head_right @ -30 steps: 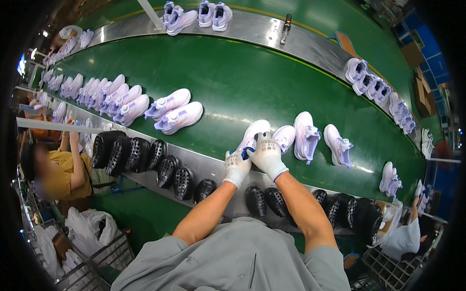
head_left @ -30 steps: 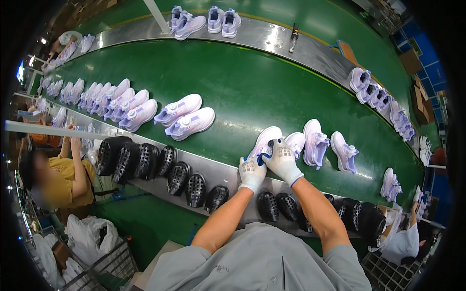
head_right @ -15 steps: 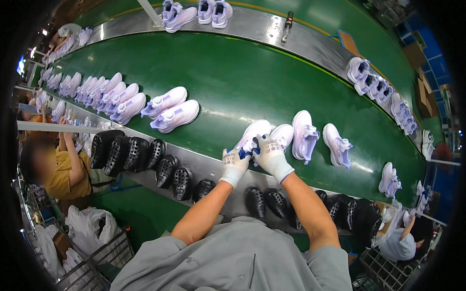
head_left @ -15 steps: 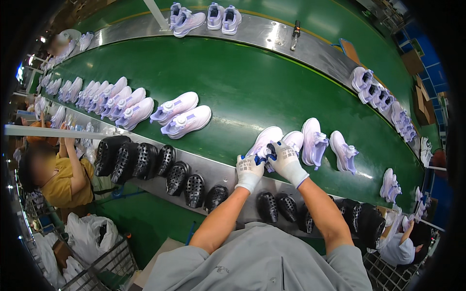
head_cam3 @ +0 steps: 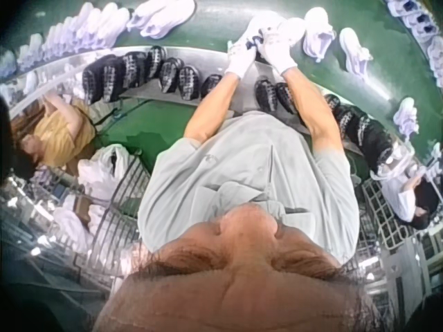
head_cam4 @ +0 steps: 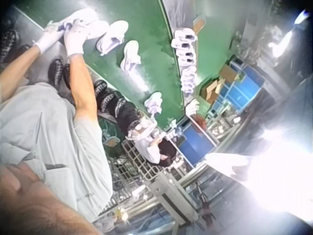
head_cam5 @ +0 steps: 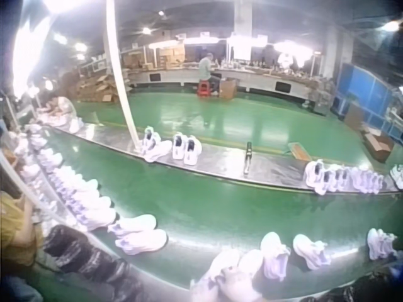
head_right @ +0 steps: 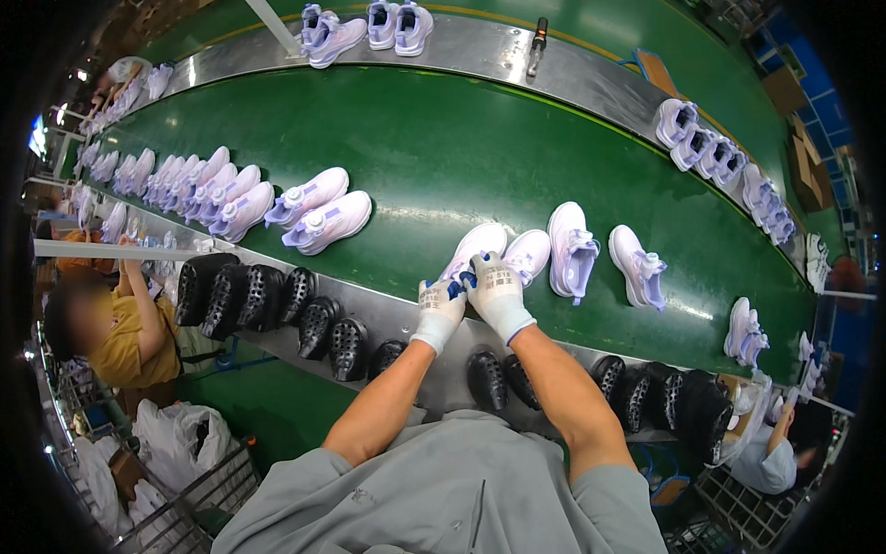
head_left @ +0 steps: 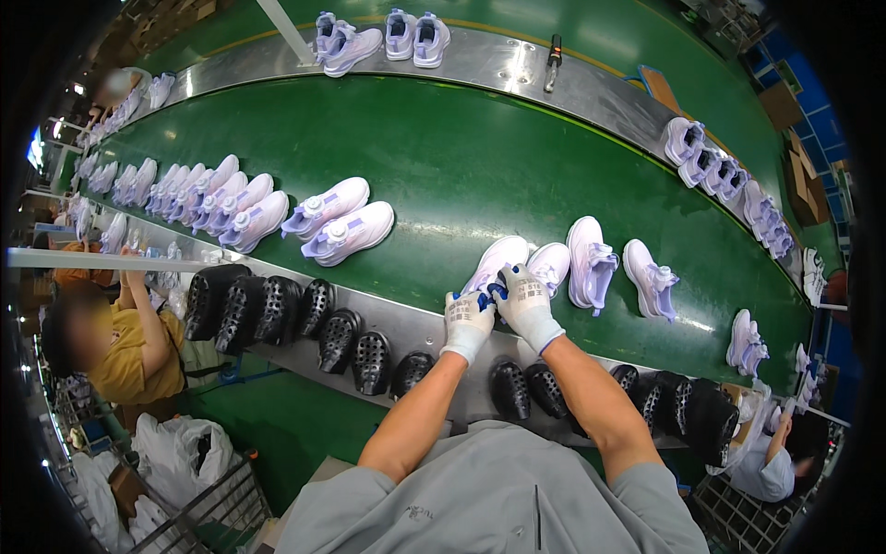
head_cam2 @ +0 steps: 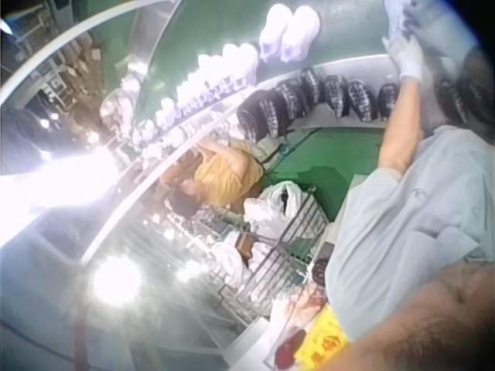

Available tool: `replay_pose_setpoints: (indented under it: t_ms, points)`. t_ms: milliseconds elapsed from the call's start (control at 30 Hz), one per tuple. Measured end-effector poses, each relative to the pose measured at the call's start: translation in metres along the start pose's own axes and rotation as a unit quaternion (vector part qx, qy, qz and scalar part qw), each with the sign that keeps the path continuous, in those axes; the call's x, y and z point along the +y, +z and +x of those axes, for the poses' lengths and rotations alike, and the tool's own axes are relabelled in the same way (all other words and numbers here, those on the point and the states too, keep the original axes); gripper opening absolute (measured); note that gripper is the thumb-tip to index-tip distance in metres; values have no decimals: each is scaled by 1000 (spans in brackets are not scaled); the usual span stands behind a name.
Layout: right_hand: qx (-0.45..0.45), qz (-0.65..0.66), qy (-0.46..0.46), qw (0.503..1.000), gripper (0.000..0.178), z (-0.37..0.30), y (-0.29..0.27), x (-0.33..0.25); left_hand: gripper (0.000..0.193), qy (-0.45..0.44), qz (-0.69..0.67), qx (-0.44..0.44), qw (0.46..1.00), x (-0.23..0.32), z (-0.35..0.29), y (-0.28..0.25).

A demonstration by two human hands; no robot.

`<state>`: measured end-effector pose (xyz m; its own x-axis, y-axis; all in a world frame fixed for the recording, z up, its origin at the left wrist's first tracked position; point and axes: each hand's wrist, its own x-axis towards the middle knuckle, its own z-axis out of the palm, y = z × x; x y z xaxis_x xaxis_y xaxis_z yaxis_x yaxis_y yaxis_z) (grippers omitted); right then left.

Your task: The person wipes the uppers of white sneakers on a moving conveyor belt using a blue cloth. They handle each shoe individually, wiping the exterior surfaces, then place the shoes back on the belt. The task is performed continuously as new shoes arrive on the line.

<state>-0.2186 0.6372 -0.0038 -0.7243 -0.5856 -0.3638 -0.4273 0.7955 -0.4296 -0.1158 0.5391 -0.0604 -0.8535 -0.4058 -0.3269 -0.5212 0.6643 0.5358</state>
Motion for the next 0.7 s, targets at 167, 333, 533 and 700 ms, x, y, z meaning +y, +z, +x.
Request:
replay_pose_setpoints:
  t_ms: [167, 333, 533, 700]
  points:
    - [18, 9, 21, 1000, 38, -9, -13, -15, 26, -22, -23, 5, 999, -1, 1, -10]
    - [209, 72, 30, 975, 43, -68, -62, 39, 39, -16, -8, 157, 987, 22, -18, -52]
    - [68, 2, -23, 997, 62, -44, -73, 86, 41, 19, 70, 122, 990, 28, 18, -33]
    - [-34, -70, -103, 992, 63, -17, -83, 94, 46, 63, 146, 136, 978, 51, 2, -54]
